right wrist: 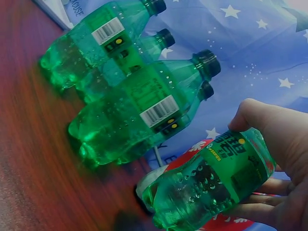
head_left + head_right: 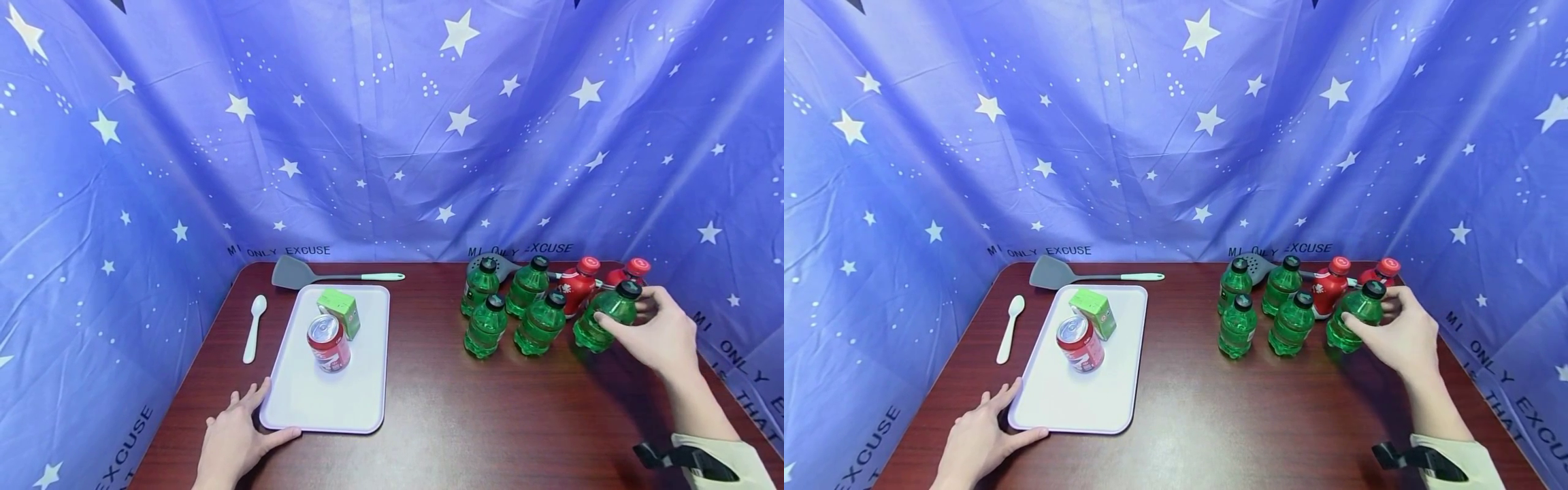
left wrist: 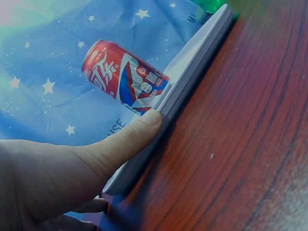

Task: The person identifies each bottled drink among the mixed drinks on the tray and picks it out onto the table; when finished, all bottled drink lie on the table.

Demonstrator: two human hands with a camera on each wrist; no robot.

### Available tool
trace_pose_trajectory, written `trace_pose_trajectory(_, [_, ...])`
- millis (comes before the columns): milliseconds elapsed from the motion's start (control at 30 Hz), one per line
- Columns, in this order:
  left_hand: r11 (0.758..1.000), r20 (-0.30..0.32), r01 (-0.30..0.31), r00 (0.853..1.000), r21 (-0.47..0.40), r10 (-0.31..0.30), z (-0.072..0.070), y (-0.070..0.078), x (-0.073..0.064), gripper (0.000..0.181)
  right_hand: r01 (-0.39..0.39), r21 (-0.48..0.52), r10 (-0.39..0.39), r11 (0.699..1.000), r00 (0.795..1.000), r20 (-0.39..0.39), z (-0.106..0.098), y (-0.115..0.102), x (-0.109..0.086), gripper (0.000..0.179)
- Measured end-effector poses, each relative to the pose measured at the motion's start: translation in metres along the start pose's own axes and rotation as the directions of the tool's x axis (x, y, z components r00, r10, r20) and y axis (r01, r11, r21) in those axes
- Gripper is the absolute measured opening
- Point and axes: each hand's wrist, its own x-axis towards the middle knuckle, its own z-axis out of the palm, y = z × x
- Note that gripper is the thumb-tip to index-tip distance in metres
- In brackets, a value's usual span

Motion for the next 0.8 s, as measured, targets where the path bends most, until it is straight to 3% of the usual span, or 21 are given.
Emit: trace_pose_trajectory(800, [1.000,0.013,0.007,1.000,-0.013,-0.007,-0.001,0.001,0.002,0.127,-0.008,-0.051,0.010,0.999,0.999,0.043,0.015,0.007,-0.004,0.062])
